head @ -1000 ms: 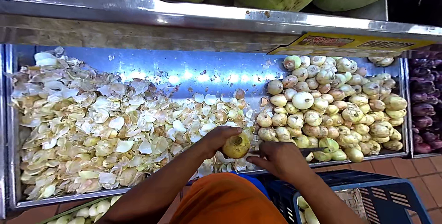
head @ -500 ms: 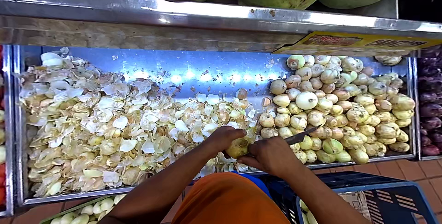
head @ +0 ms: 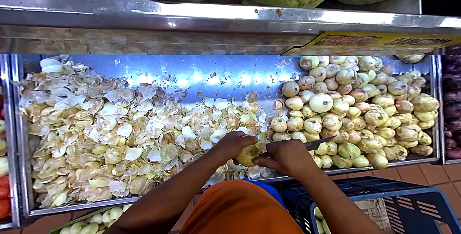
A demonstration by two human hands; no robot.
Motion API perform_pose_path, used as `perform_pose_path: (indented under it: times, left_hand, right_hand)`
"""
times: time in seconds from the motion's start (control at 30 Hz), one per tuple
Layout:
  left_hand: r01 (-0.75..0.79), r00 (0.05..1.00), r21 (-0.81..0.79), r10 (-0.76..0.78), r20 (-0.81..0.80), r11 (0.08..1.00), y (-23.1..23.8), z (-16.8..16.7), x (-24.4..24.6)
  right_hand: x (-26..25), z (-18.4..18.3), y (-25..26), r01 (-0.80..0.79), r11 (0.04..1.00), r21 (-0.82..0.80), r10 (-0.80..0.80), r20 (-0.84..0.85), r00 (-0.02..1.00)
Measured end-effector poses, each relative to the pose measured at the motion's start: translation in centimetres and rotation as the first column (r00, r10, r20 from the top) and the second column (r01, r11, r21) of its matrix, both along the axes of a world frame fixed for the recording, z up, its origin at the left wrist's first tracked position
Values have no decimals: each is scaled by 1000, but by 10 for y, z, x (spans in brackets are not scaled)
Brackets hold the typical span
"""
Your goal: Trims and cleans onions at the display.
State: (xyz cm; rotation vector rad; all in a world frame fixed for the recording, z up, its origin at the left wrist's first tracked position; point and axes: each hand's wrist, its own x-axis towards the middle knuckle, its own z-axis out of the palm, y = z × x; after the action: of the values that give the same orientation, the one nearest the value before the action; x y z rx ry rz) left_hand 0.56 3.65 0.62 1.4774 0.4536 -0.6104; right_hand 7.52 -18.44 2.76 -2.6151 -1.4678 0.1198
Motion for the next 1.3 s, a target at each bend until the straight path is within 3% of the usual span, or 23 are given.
perform_pose_path:
  times: [0.13, 0.23, 0.3, 0.4, 0.53, 0.67, 0.8, 0.9, 1.1, 1.2, 1.27, 1.3]
  left_hand:
    - [-89, 996, -26, 88, -29, 996, -4, -9, 3]
    - [-372, 924, -191, 342, -173, 909, 4, -20, 16]
    - [-455, 887, -238, 414, -205, 858, 17, -24, 24]
    - [-377, 926, -143, 366, -95, 915, 21, -8, 16]
    - [-252, 967, -59, 254, 23, 966, 16, -3, 9]
    - [-198, 979, 22, 197, 49, 980, 10, -6, 10]
    - [-148, 988, 134, 142, 57, 980, 10, -14, 11]
    - [-139, 988, 231, 121, 92, 963, 1, -14, 7]
    - [-256, 965, 441, 199, 173, 860, -23, -16, 0]
    - [-452, 891, 313, 442, 107, 835, -22, -51, 20]
    - [-596, 795, 98, 603, -71, 797, -4, -69, 43]
    - [-612, 783, -18, 603, -149, 790, 5, -68, 49]
  right_hand:
    - [-1, -10, 0, -137, 988, 70, 135, 34, 990]
    - [-20, -16, 4, -217, 972, -92, 204, -131, 970]
    - [-23, -19, 5, -178, 967, -183, 123, -273, 954]
    - [-10, -6, 6, 46, 992, -117, -82, -328, 941]
    - [9, 12, 14, 202, 977, -69, -212, -191, 959]
    - [16, 15, 18, 149, 975, -166, -172, -134, 976]
    - [13, 15, 25, 69, 953, -295, -131, -196, 972]
    - [14, 7, 27, 15, 976, -218, -68, -240, 968]
    - [25, -27, 19, -157, 983, -91, 149, -90, 985]
    - [14, -28, 25, -292, 933, -208, 228, -284, 931]
    - [-5, -33, 31, -351, 903, -248, 244, -376, 894]
    - [-5, -32, 31, -313, 907, -283, 181, -409, 894]
